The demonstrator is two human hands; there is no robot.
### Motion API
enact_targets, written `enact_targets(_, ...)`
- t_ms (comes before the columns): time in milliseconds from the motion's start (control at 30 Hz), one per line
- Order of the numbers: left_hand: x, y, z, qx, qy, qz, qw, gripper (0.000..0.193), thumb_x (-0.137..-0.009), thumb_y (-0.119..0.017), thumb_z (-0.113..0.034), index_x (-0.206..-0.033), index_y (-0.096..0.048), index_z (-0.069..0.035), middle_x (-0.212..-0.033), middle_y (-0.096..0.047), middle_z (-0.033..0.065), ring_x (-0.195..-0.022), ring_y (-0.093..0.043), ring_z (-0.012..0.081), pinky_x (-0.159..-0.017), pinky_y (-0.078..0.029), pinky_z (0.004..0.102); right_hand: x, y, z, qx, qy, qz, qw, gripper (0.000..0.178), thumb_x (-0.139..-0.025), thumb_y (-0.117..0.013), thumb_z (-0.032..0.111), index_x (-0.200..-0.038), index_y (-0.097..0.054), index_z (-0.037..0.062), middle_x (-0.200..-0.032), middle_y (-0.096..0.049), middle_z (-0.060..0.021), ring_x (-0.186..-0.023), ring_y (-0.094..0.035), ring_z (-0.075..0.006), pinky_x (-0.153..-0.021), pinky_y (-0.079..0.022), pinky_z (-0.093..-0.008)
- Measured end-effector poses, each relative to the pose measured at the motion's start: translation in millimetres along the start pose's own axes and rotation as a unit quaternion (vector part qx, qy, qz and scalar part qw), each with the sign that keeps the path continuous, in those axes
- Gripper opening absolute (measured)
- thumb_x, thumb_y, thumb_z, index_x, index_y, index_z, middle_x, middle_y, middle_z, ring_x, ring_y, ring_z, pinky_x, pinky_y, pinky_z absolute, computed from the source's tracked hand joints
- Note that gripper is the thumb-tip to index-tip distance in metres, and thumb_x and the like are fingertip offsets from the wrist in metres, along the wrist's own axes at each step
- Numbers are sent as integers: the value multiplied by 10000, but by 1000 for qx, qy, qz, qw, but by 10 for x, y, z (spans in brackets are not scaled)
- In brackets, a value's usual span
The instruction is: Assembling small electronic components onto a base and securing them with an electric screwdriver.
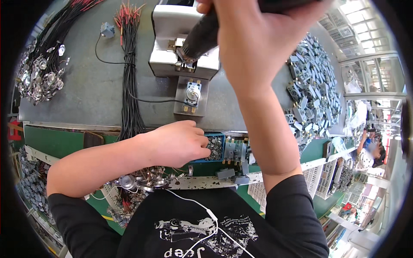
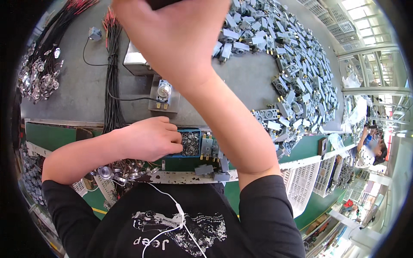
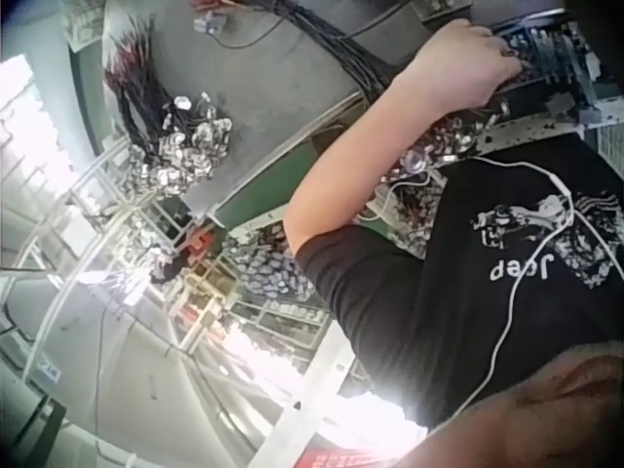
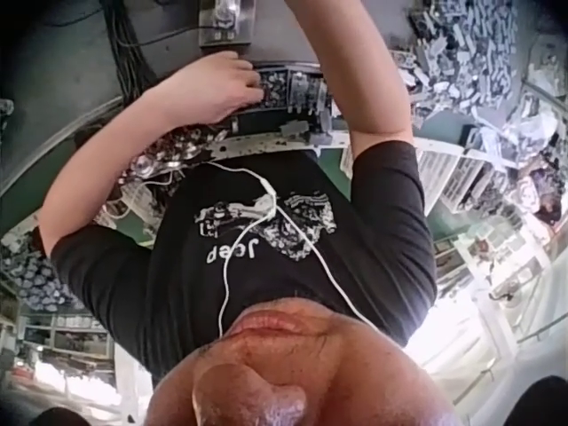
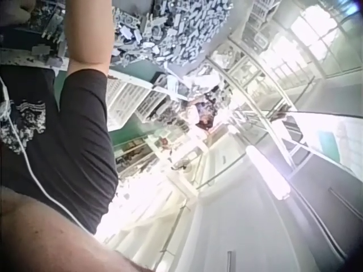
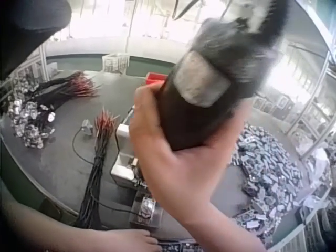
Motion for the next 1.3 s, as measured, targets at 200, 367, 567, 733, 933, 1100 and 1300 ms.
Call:
enact_targets(200, 33, 150, 57, 88, 47, -12, 995, 112, -809, -651, -106, -911, -674, -66, -819, -658, 76, -851, -672, 302, -748, -528, 443, 202, -275, 129, 104, -59, -113, 986, 544, -900, -756, 50, -1325, -423, -24, -874, -636, -87, -686, -629, -124, -621, -548, -267)
enact_targets(367, 158, 491, 126, 34, 71, -170, 982, 90, -819, -643, -106, -901, -667, -80, -811, -652, 79, -842, -668, 302, -756, -523, 444, 130, -124, -18, 103, -85, -94, 987, 544, -911, -744, 46, -1338, -414, -23, -896, -646, -99, -688, -638, -132, -626, -554, -273)
enact_targets(567, 379, 807, 396, -77, 211, -271, 936, 99, -845, -736, -125, -895, -654, -103, -870, -643, 41, -880, -629, 251, -804, -472, 386, 217, 214, 373, 118, -127, -66, 983, 544, -924, -731, 42, -1353, -403, -23, -922, -657, -113, -691, -649, -142, -632, -561, -279)
enact_targets(733, 339, 692, 401, -119, 218, -266, 931, 133, -859, -758, -166, -903, -649, -104, -902, -621, 31, -914, -605, 240, -813, -464, 380, 323, 276, 568, 124, -153, -46, 979, 544, -934, -720, 38, -1365, -393, -22, -943, -667, -125, -694, -657, -151, -637, -566, -285)
enact_targets(933, 332, 642, 440, -92, 233, -273, 929, 194, -854, -776, -203, -938, -634, -100, -903, -606, 38, -911, -607, 252, -826, -476, 389, 391, 299, 573, 119, -181, -22, 976, 544, -947, -707, 34, -1380, -382, -21, -969, -679, -139, -697, -668, -161, -643, -573, -291)
enact_targets(1100, 332, 661, 444, -89, 245, -281, 923, 268, -856, -780, -213, -1024, -605, -101, -917, -628, 40, -924, -627, 257, -846, -491, 394, 408, 326, 489, 114, -205, 0, 972, 544, -957, -696, 30, -1392, -373, -21, -991, -689, -151, -700, -677, -170, -649, -578, -297)
enact_targets(1300, 335, 657, 460, -87, 248, -277, 924, 326, -861, -781, -215, -1105, -596, -101, -924, -644, 34, -933, -637, 255, -857, -497, 395, 446, 339, 474, 107, -231, 28, 967, 545, -970, -683, 26, -1407, -362, -20, -1017, -700, -165, -703, -687, -180, -655, -585, -303)
Point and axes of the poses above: each hand's wrist, its own x-axis away from the middle knuckle, its own y-axis out of the back of the hand, z = x × y, the point moved 6 cm from there along -x, towards the middle knuckle
